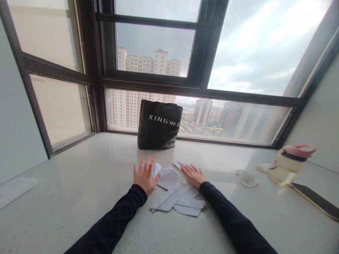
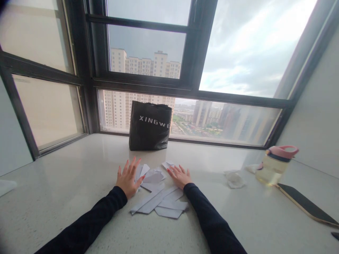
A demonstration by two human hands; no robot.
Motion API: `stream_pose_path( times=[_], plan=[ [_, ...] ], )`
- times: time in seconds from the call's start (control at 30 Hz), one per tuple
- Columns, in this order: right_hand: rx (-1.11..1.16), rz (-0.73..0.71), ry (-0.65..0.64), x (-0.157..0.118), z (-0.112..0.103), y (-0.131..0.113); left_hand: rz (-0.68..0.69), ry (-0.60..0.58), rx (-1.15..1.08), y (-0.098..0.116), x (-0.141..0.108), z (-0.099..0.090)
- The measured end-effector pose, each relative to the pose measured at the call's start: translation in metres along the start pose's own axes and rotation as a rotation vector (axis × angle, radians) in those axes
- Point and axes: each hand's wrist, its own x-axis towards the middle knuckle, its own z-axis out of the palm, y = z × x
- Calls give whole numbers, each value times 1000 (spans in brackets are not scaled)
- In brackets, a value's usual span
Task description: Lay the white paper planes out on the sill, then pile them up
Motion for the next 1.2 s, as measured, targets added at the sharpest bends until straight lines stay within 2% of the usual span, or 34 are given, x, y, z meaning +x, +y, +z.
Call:
stream_pose_path(
  times=[0.1,0.27,0.33,0.43,0.57,0.73,0.8,0.93,1.03,1.13,1.2],
  plan=[
    [77,-93,-91,-5,-1,-22,47,-135,-24,-2,-3,6],
    [267,-231,-244,-15,-24,-43,154,-263,-116,-8,-4,8],
    [236,-249,-350,-23,-31,-41,202,-326,-120,-10,-3,8],
    [53,-216,-471,-34,-31,-36,257,-443,-126,-12,-2,9],
    [-49,-228,-430,-38,-24,-41,256,-477,-149,-13,-2,13],
    [65,-122,-383,-30,-17,-54,288,-510,-190,-13,0,20],
    [124,-86,-365,-28,-13,-56,307,-446,-298,-14,1,21],
    [386,-107,-304,-25,-8,-59,304,-210,-509,-16,6,15],
    [605,-130,-101,-22,-10,-60,202,-10,-559,-20,12,1],
    [552,-100,136,-17,-13,-57,63,274,-702,-27,20,-10],
    [474,-70,212,-16,-12,-55,-14,354,-839,-34,25,-10]
  ],
)
